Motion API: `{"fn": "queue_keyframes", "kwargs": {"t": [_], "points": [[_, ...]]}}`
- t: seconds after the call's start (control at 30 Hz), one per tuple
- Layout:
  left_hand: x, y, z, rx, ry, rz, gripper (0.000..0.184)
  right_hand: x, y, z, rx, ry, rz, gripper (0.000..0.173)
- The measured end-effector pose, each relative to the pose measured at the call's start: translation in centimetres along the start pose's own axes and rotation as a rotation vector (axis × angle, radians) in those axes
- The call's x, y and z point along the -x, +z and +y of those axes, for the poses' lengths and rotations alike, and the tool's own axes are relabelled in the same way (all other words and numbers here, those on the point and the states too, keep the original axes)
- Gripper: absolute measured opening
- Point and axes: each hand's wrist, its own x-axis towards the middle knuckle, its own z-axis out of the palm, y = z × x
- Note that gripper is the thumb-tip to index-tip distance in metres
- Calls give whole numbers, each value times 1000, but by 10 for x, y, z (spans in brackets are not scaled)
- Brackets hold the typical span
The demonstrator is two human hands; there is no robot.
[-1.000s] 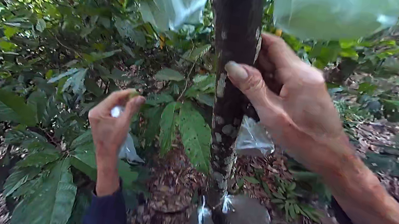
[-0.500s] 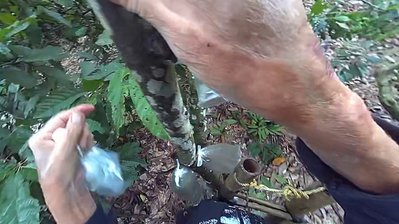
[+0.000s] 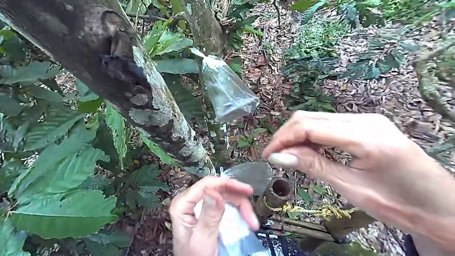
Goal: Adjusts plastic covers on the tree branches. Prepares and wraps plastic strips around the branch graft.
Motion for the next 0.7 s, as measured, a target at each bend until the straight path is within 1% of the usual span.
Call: {"fn": "queue_keyframes", "kwargs": {"t": [0.1, 0.13, 0.23, 0.27, 0.3, 0.4, 0.43, 0.47, 0.57, 0.63, 0.7], "points": [[-17, 17, -17, 56, -11, 3, 54, 39, 12, 8, -179, 65, 69, 26], [-23, 21, -22, 75, -33, 4, 57, 50, 17, 10, -226, 85, 92, 32], [-36, 31, -35, 72, -89, 23, 64, 72, 37, 11, -282, 149, 175, 62], [-38, 34, -39, 39, -96, 30, 64, 74, 45, 11, -291, 173, 222, 63], [-39, 38, -43, 0, -98, 23, 63, 75, 54, 13, -296, 192, 289, 57], [-39, 43, -51, -26, -149, -60, 64, 74, 70, 21, -321, 224, 498, 26], [-40, 46, -54, -9, -166, -80, 65, 74, 70, 24, -331, 227, 554, 20], [-40, 46, -55, 10, -184, -114, 64, 74, 69, 27, -339, 229, 589, 16], [-42, 43, -56, 5, -203, -224, 48, 76, 53, 35, -327, 196, 617, 12], [-44, 41, -54, -46, -228, -284, 44, 72, 42, 37, -277, 167, 628, 10], [-44, 39, -54, -123, -263, -288, 29, 67, 33, 35, -254, 144, 659, 10]]}}
